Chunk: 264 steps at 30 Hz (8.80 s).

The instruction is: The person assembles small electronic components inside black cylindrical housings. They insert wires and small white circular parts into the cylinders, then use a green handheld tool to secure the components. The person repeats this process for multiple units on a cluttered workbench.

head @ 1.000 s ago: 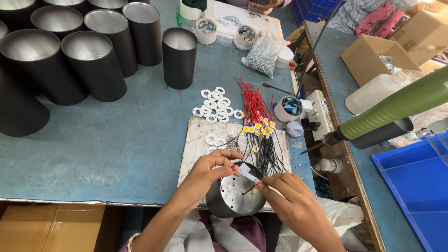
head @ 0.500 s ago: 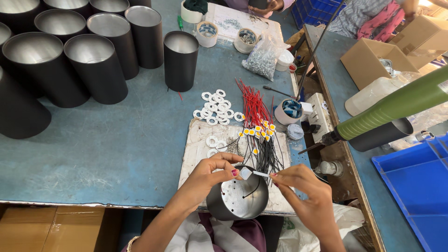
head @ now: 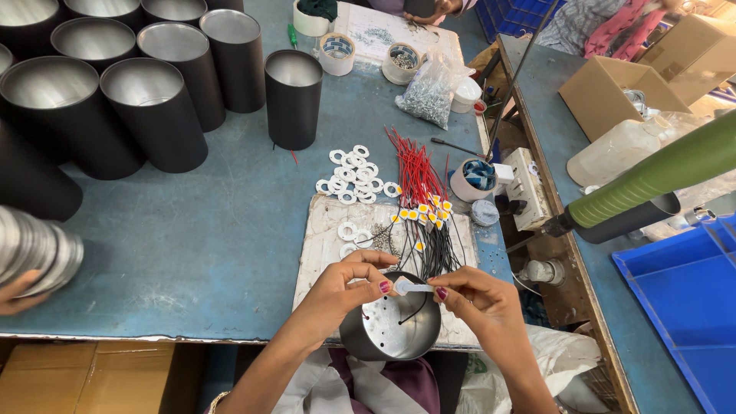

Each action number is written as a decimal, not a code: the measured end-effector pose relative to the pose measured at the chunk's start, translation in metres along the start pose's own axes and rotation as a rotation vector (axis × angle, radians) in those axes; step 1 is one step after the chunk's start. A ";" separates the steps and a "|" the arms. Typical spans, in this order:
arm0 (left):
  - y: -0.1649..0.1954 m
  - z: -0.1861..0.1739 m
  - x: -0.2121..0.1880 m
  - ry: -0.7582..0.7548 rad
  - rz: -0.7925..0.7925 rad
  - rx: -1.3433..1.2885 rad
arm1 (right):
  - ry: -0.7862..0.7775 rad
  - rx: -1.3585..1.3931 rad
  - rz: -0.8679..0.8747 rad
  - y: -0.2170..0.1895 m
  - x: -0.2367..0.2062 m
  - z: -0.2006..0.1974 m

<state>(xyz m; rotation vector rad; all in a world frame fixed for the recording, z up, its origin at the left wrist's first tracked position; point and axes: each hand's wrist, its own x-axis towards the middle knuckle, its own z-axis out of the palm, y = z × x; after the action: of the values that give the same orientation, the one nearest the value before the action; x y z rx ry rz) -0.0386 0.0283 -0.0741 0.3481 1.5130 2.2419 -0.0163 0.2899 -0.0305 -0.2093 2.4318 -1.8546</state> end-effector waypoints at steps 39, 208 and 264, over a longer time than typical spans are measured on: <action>0.016 -0.002 -0.012 0.019 0.175 0.286 | 0.616 -0.694 -0.327 0.127 0.118 -0.121; 0.042 0.056 0.030 -0.405 0.002 1.906 | -0.714 -1.083 -0.436 -0.062 0.000 0.033; 0.050 0.058 0.020 -0.341 -0.016 1.820 | -0.611 -1.089 -0.454 -0.051 -0.010 0.040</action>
<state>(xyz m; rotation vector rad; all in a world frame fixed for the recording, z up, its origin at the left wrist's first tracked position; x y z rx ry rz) -0.0411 0.0688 -0.0059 1.0321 2.7280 0.1100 0.0022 0.2397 0.0079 -1.2210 2.6845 -0.1900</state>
